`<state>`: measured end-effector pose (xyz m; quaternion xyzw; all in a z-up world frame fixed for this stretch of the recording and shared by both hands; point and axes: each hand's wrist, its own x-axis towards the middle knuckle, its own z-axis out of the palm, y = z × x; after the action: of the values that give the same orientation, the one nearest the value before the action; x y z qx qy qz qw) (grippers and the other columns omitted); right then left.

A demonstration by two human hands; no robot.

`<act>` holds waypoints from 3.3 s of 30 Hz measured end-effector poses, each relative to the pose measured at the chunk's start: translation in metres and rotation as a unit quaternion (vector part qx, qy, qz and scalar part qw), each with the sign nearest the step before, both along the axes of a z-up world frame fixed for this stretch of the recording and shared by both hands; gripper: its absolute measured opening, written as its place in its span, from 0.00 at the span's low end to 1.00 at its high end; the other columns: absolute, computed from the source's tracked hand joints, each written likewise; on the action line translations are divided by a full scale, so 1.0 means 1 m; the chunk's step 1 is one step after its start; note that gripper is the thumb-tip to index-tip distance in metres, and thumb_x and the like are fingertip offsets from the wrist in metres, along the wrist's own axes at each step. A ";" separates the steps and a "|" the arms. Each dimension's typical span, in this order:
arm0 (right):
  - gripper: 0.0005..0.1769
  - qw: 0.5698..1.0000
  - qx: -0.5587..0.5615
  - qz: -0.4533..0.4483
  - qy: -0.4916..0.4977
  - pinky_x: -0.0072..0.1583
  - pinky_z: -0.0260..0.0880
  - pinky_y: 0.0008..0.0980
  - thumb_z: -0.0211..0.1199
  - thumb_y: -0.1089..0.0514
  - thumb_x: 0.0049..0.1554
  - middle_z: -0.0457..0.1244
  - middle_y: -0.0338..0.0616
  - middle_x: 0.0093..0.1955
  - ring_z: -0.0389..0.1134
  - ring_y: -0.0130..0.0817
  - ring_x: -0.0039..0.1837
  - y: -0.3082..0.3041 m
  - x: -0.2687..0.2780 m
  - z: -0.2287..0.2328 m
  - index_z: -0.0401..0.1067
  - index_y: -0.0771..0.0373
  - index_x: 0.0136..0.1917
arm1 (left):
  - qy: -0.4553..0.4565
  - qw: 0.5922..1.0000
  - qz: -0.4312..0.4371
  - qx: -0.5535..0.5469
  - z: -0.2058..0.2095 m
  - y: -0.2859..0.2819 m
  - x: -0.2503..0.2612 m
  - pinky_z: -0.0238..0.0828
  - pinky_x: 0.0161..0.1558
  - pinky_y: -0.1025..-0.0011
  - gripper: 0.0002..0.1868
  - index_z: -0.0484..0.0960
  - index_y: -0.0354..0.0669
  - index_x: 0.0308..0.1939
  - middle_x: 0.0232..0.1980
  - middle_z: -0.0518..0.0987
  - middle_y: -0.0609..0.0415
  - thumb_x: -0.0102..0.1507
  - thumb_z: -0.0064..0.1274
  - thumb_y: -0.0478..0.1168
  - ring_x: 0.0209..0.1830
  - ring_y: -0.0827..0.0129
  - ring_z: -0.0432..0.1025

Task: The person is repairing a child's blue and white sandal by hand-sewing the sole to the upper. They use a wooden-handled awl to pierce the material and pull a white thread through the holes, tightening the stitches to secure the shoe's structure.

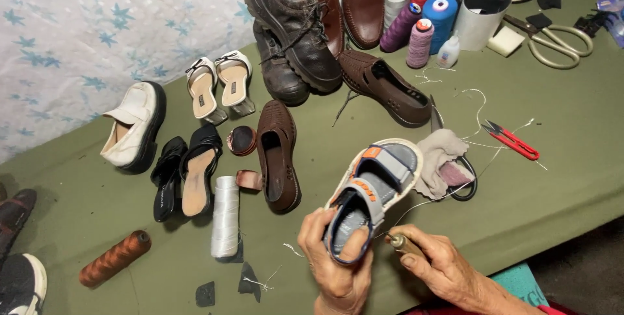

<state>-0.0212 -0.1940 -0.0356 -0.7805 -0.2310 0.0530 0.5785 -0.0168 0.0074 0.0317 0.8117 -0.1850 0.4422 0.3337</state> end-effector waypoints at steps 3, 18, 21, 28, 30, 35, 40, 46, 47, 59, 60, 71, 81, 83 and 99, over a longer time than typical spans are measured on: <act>0.26 0.999 -0.004 -0.009 -0.032 0.49 0.70 0.28 0.48 0.42 0.65 0.68 0.38 0.50 0.69 0.32 0.44 -0.001 0.005 0.008 0.69 0.61 0.65 | 0.016 1.000 0.004 -0.014 -0.007 0.014 0.001 0.71 0.60 0.46 0.10 0.80 0.47 0.48 0.60 0.69 0.36 0.62 0.58 0.35 0.59 0.40 0.66; 0.05 0.809 -0.405 -0.044 -0.425 0.68 0.60 0.61 0.55 0.67 0.57 0.66 0.52 0.56 0.63 0.56 0.71 -0.033 0.073 -0.041 0.69 0.61 0.40 | 0.150 0.983 -0.006 -0.105 -0.042 0.063 0.031 0.69 0.63 0.56 0.14 0.80 0.37 0.50 0.64 0.68 0.36 0.61 0.63 0.32 0.65 0.47 0.66; 0.04 0.879 -0.378 -0.016 -0.292 0.56 0.63 0.53 0.54 0.60 0.61 0.64 0.45 0.45 0.62 0.47 0.56 -0.056 0.077 -0.032 0.67 0.57 0.42 | 0.165 0.983 -0.029 -0.077 -0.054 0.053 0.043 0.66 0.63 0.55 0.14 0.80 0.38 0.51 0.64 0.68 0.37 0.62 0.62 0.33 0.63 0.47 0.64; 0.07 0.876 -0.406 -0.016 -0.259 0.52 0.66 0.44 0.60 0.48 0.61 0.62 0.39 0.43 0.63 0.44 0.47 -0.085 0.091 -0.004 0.73 0.50 0.49 | 0.182 0.980 -0.029 -0.073 -0.109 0.056 0.065 0.62 0.67 0.55 0.17 0.81 0.40 0.54 0.67 0.67 0.39 0.62 0.63 0.35 0.66 0.48 0.63; 0.04 0.835 -0.417 -0.038 -0.356 0.57 0.65 0.47 0.60 0.55 0.56 0.64 0.42 0.47 0.64 0.46 0.53 -0.067 0.083 -0.011 0.72 0.53 0.46 | 0.188 0.979 -0.026 -0.069 -0.111 0.059 0.063 0.62 0.67 0.56 0.17 0.81 0.39 0.54 0.67 0.68 0.40 0.62 0.63 0.35 0.65 0.49 0.63; 0.06 0.765 -0.446 -0.051 -0.463 0.68 0.61 0.61 0.54 0.66 0.56 0.65 0.55 0.61 0.62 0.57 0.71 -0.041 0.061 -0.030 0.72 0.62 0.40 | 0.186 0.981 -0.031 -0.045 -0.115 0.064 0.062 0.63 0.66 0.58 0.17 0.81 0.38 0.54 0.67 0.69 0.38 0.61 0.63 0.35 0.65 0.49 0.64; 0.07 0.940 -0.273 -0.025 -0.205 0.42 0.61 0.39 0.51 0.58 0.65 0.56 0.41 0.33 0.56 0.40 0.37 -0.069 0.058 -0.021 0.62 0.56 0.43 | 0.210 0.977 -0.013 -0.028 -0.114 0.064 0.061 0.62 0.65 0.58 0.12 0.84 0.38 0.48 0.67 0.70 0.40 0.61 0.62 0.36 0.64 0.50 0.64; 0.05 0.964 -0.209 -0.166 0.006 0.37 0.62 0.29 0.55 0.55 0.64 0.60 0.34 0.26 0.58 0.29 0.27 -0.130 0.080 0.075 0.69 0.54 0.46 | 0.235 0.969 0.014 -0.075 -0.119 0.059 0.057 0.63 0.66 0.61 0.10 0.85 0.41 0.46 0.68 0.71 0.44 0.61 0.61 0.36 0.64 0.55 0.64; 0.05 0.964 -0.209 -0.166 0.006 0.37 0.62 0.29 0.55 0.55 0.64 0.60 0.34 0.26 0.58 0.29 0.27 -0.132 0.082 0.073 0.69 0.54 0.46 | 0.235 0.969 0.015 -0.075 -0.118 0.059 0.056 0.63 0.66 0.61 0.10 0.85 0.41 0.46 0.68 0.71 0.44 0.61 0.61 0.36 0.64 0.55 0.64; 0.16 0.815 -0.334 -0.085 -0.467 0.68 0.61 0.57 0.45 0.72 0.62 0.67 0.55 0.57 0.65 0.56 0.68 -0.073 0.054 -0.005 0.64 0.64 0.34 | 0.192 0.969 0.033 -0.151 -0.101 0.057 0.050 0.63 0.68 0.65 0.05 0.82 0.34 0.35 0.62 0.70 0.43 0.59 0.63 0.32 0.63 0.60 0.68; 0.09 0.888 -0.272 -0.060 -0.366 0.67 0.65 0.52 0.50 0.67 0.63 0.64 0.48 0.46 0.64 0.46 0.53 -0.080 0.052 -0.005 0.65 0.62 0.40 | 0.201 0.967 0.027 -0.153 -0.101 0.055 0.050 0.62 0.70 0.64 0.06 0.83 0.35 0.38 0.63 0.70 0.44 0.60 0.62 0.34 0.66 0.59 0.67; 0.08 0.838 -0.414 -0.309 -0.175 0.55 0.68 0.41 0.63 0.54 0.63 0.66 0.39 0.52 0.66 0.42 0.55 -0.186 0.061 -0.031 0.75 0.52 0.56 | 0.239 0.963 0.033 -0.122 -0.135 0.051 0.062 0.62 0.61 0.66 0.05 0.85 0.42 0.39 0.58 0.73 0.52 0.60 0.63 0.38 0.58 0.62 0.64; 0.04 0.913 -0.290 -0.215 -0.188 0.68 0.63 0.47 0.58 0.59 0.61 0.69 0.45 0.57 0.69 0.44 0.66 -0.165 0.063 -0.045 0.70 0.60 0.48 | 0.291 0.953 0.052 -0.070 -0.123 0.057 0.052 0.62 0.69 0.61 0.18 0.84 0.41 0.53 0.74 0.66 0.40 0.62 0.57 0.44 0.73 0.54 0.64; 0.09 0.952 -0.193 -0.235 -0.040 0.62 0.69 0.36 0.54 0.54 0.64 0.72 0.42 0.57 0.74 0.36 0.60 -0.174 0.065 -0.014 0.73 0.58 0.50 | 0.303 0.949 0.054 -0.062 -0.113 0.055 0.044 0.62 0.68 0.61 0.20 0.83 0.41 0.56 0.74 0.66 0.41 0.63 0.56 0.45 0.73 0.54 0.64; 0.22 0.810 -0.483 -0.318 0.093 0.52 0.70 0.52 0.58 0.38 0.60 0.68 0.51 0.51 0.70 0.55 0.53 -0.224 0.136 -0.064 0.76 0.58 0.51 | 0.349 0.928 -0.089 0.090 -0.076 -0.074 -0.003 0.72 0.33 0.58 0.13 0.78 0.43 0.51 0.50 0.70 0.49 0.64 0.56 0.39 0.40 0.55 0.74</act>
<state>0.1145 -0.4182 -0.0994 -0.9806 0.1404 0.0437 0.1298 -0.0199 -0.0662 -0.0442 0.9218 -0.1668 0.0807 0.3405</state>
